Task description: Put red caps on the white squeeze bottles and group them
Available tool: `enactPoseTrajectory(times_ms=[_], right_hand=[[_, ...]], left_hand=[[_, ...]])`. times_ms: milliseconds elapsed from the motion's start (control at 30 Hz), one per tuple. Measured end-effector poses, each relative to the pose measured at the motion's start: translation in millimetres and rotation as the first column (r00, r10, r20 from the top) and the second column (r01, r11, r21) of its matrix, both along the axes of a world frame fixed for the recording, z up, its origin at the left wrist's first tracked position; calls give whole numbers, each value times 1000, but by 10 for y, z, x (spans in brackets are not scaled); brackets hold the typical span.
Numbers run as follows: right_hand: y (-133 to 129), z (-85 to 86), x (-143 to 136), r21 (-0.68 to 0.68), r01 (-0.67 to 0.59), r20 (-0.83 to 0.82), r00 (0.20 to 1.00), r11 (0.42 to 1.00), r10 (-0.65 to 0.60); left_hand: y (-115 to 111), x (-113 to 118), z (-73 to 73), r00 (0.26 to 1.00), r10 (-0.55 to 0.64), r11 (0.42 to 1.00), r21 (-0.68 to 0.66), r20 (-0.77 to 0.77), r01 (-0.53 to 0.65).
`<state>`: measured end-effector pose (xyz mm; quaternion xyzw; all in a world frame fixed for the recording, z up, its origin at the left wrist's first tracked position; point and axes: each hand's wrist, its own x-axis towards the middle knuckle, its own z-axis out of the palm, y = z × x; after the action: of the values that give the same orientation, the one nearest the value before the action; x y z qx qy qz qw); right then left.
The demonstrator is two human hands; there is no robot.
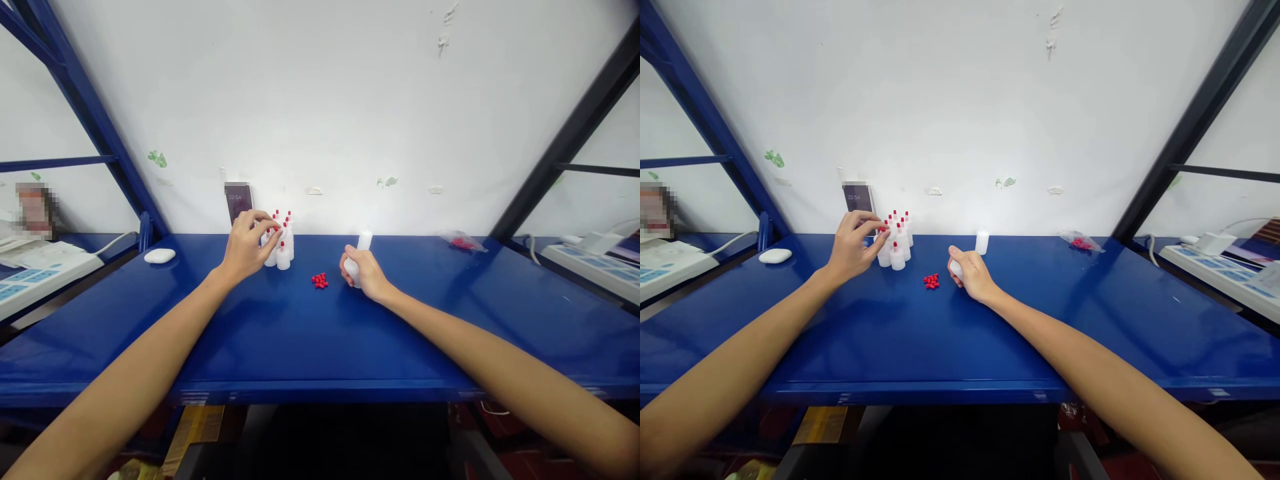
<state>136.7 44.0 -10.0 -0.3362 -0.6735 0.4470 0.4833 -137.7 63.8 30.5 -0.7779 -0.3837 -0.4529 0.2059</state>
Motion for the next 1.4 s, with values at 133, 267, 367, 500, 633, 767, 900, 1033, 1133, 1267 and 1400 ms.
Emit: enactPoseTrajectory(times_ms=[133, 267, 367, 500, 633, 767, 900, 1033, 1133, 1267, 1400], right_hand=[[30, -14, 11, -19, 13, -12, 1000, 1000, -14], [6, -5, 1, -20, 10, 5, 1000, 1000, -10], [0, 9, 2, -14, 16, 7, 1000, 1000, -16], [17, 18, 15, -11, 32, -5, 999, 999, -32], [45, 34, 37, -25, 44, -64, 997, 999, -46], [95, 66, 70, -84, 68, -166, 983, 994, -81], [147, 81, 109, -90, 123, -220, 965, 988, -141], [179, 68, 138, -78, 164, -210, 962, 983, -176], [190, 64, 159, -65, 196, -174, 963, 979, -204], [197, 69, 186, -29, 200, -140, 969, 979, -203], [212, 46, 190, 40, 171, -127, 978, 984, -165]], left_hand=[[62, -90, -48, 994, 38, 998, -46, -100, -42], [68, -12, -128, 995, 66, 995, -72, -79, -72], [80, 8, -169, 990, 105, 988, -102, -89, -114], [90, -4, -185, 988, 140, 981, -125, -59, -147], [108, -1, -193, 988, 150, 981, -120, -38, -154], [112, -12, -183, 990, 139, 986, -85, -36, -142], [-24, 113, -112, 998, 33, 999, 0, -57, -33], [-181, 544, -58, 936, -252, 933, -320, -244, 168], [-129, 913, -27, 868, -251, 855, -518, -429, -8], [118, 1215, 36, 785, -148, 741, -593, -601, -315], [310, 1330, 23, 724, -232, 707, -624, -650, -334]])
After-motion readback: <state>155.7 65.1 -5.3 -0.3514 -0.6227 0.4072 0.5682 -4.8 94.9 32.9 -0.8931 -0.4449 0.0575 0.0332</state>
